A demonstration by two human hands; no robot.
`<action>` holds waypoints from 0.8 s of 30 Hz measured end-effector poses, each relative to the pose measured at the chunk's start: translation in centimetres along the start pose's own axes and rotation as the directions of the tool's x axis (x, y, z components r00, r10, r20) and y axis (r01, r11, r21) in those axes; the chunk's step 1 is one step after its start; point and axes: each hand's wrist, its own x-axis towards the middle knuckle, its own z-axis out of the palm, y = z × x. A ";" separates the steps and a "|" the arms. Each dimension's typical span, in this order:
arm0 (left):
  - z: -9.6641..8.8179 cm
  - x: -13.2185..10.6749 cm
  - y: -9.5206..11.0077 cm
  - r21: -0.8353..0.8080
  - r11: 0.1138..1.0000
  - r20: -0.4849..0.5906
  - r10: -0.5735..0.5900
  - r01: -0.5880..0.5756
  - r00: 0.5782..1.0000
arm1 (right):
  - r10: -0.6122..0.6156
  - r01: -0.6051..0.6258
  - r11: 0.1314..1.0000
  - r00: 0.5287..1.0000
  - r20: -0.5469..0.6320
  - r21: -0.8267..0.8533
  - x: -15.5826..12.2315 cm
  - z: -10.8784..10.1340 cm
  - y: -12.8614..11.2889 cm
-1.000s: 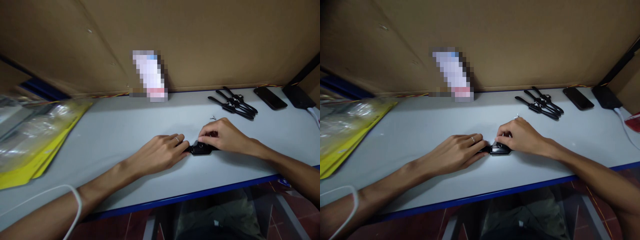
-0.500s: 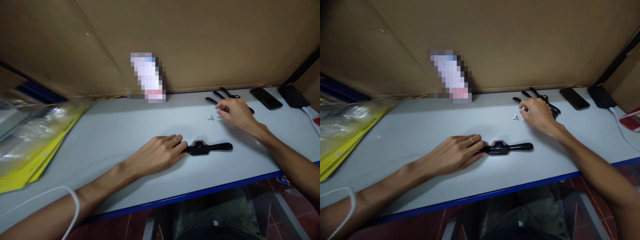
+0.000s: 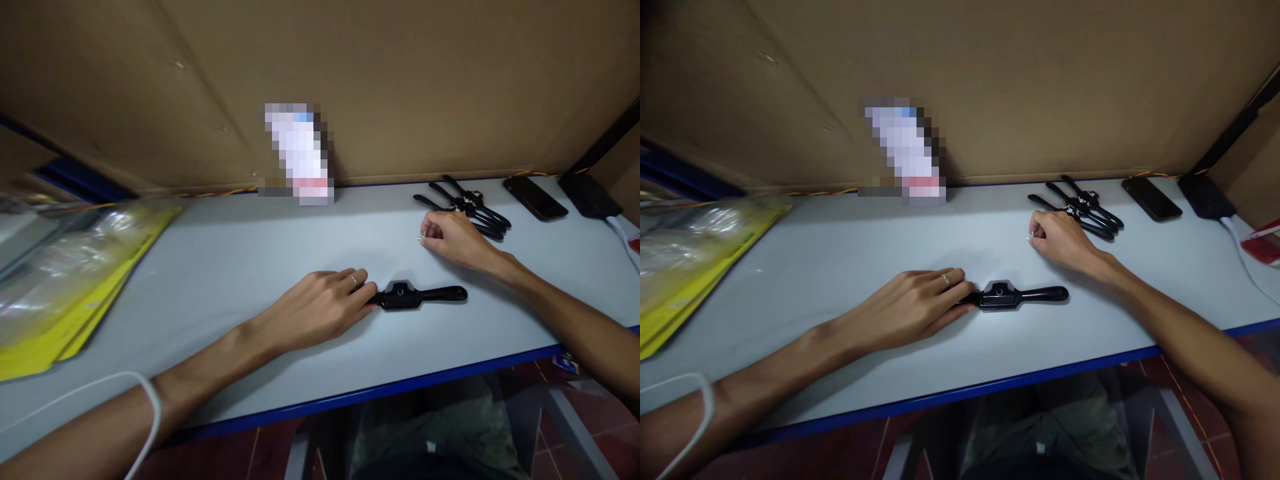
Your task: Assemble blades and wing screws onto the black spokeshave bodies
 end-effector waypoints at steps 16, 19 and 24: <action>-0.2 -0.2 -0.1 0.033 0.997 -0.022 0.076 -0.076 0.997 | -0.094 0.084 0.977 0.995 0.041 0.196 -1.8 -1.5 -3.8; -0.2 -0.2 -0.2 0.041 0.996 -0.016 0.077 -0.077 0.997 | -0.179 0.154 0.933 0.983 0.047 0.326 -2.6 -1.4 -5.3; -0.2 -0.2 -0.2 0.046 0.996 -0.023 0.077 -0.076 0.997 | -0.239 0.194 0.894 0.969 0.063 0.405 -3.3 -0.4 -6.1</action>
